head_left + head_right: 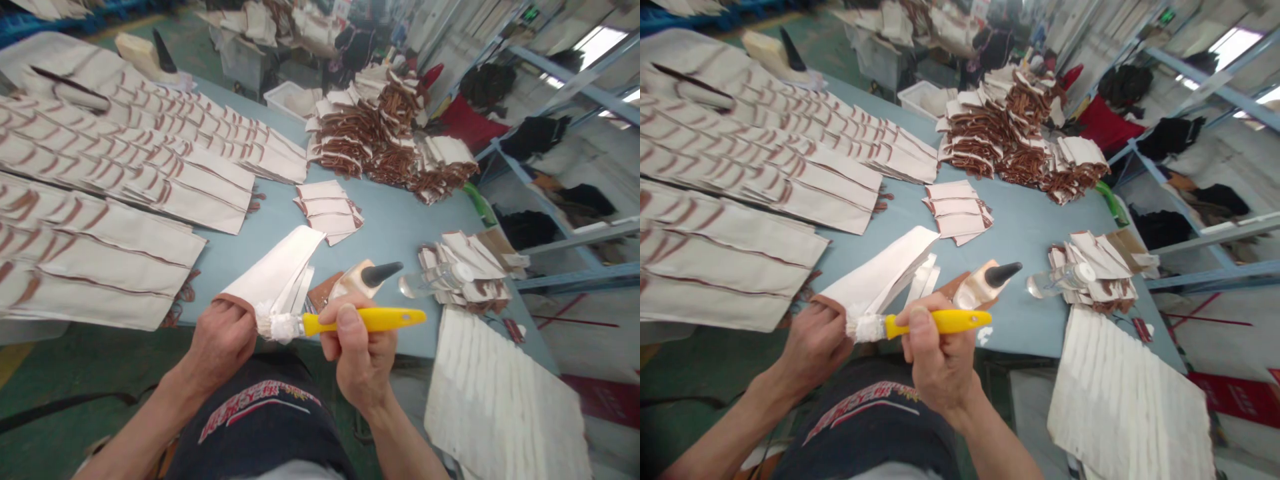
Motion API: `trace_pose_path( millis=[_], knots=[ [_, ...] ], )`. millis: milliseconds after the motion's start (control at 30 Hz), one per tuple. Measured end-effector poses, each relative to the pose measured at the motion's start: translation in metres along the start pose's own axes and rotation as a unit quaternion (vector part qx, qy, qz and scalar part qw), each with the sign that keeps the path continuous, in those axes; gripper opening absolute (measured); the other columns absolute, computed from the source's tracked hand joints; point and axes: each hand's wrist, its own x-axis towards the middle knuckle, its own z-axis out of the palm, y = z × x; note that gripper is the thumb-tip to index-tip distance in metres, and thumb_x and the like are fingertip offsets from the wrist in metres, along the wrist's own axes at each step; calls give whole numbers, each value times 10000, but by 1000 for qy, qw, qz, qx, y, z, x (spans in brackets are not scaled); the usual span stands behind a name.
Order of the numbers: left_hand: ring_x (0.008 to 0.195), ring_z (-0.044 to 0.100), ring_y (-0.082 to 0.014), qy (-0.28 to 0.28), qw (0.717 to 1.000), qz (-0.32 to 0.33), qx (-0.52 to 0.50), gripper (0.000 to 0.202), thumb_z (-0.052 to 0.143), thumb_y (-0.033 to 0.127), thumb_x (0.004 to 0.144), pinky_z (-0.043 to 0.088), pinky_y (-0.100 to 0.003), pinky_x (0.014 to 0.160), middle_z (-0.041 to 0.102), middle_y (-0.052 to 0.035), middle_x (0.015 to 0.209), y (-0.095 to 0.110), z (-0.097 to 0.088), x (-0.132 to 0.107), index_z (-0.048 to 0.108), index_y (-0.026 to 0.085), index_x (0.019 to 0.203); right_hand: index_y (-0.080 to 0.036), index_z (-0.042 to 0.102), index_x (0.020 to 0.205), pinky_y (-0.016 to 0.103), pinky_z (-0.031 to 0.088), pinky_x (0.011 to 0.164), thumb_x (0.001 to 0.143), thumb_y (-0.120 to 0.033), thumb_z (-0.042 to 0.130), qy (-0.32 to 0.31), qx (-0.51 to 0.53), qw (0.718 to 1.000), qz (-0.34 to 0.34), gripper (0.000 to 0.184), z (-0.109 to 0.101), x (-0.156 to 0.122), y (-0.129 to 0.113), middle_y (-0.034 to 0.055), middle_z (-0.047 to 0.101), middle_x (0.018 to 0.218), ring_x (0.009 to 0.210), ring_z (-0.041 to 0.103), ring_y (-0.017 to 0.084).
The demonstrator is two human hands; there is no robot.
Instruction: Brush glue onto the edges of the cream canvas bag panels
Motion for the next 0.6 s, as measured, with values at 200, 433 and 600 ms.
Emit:
trace_pose_path(
  millis=[200, 433, 600],
  knots=[
    [667, 586, -267, -10, 1000, 9, 6, 330, 526, 2, 892, 419, -376, 625, 628, -56, 680, -2, 1, 2, 601, 261, 702, -234, 711, 868, 200, 389, 382, 1115, -519, 621, 8, 24, 999, -23, 388, 6, -1, 7, -83, 512, 509, 377, 473, 94],
    [685, 586, -274, -8, 1000, -1, 3, 344, 509, 5, 920, 434, -378, 650, 641, -68, 696, -1, 5, -3, 594, 256, 701, -229, 707, 865, 179, 397, 383, 1133, -488, 601, 40, 22, 998, -32, 388, 6, -9, 11, -92, 502, 491, 366, 464, 85],
    [733, 606, -298, -6, 999, -24, -37, 259, 502, 121, 962, 442, -399, 645, 691, -111, 773, 2, 9, -10, 645, 233, 777, -225, 713, 865, 159, 344, 362, 1141, -476, 594, -6, 37, 999, -7, 391, 9, -15, 7, -93, 497, 483, 347, 439, 71]
  ],
)
